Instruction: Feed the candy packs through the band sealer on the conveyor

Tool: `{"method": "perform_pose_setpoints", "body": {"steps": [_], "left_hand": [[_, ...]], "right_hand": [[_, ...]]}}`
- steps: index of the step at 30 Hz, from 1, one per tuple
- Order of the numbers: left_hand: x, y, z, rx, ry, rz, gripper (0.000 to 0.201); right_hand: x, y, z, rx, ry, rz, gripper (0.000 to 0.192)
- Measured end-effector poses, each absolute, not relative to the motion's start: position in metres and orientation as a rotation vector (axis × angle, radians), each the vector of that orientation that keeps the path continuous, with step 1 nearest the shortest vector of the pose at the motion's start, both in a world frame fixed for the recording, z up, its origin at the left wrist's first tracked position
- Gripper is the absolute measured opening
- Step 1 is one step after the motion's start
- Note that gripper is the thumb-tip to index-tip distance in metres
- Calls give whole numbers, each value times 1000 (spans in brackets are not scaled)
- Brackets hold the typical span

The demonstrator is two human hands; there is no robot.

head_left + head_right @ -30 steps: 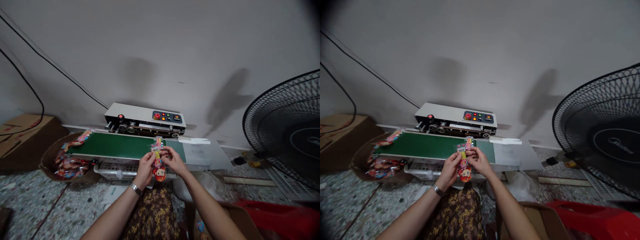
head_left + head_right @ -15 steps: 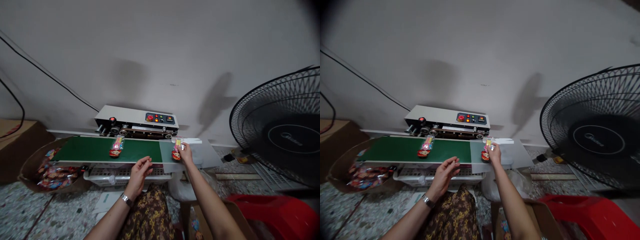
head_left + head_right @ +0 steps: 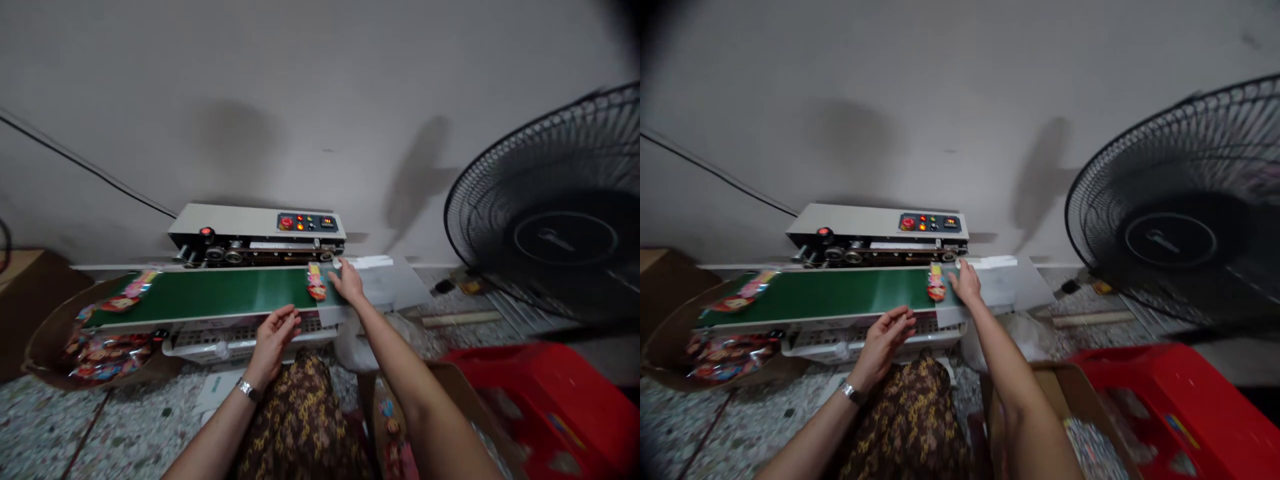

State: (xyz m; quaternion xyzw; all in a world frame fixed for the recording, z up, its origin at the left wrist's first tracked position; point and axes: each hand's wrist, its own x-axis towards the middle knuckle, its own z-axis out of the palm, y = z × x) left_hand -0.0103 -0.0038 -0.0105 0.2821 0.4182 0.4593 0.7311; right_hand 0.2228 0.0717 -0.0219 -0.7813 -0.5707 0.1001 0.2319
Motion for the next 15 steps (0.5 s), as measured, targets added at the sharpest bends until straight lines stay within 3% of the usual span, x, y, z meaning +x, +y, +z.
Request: {"method": "perform_pose_setpoints", "body": {"steps": [5,11,15], "left_hand": [[-17,-18,-25,811,1004,933,39],[-19,-32,-52,878,1082,886,32],[-14,-35,-53,915,1127,920,30]], "right_hand": [[283,-18,-6,-1996,-1638,359,46],[370,-203,-45,-2803,-1496,551,32],[370,-284,-90,-2928,-1504,782,23]]}}
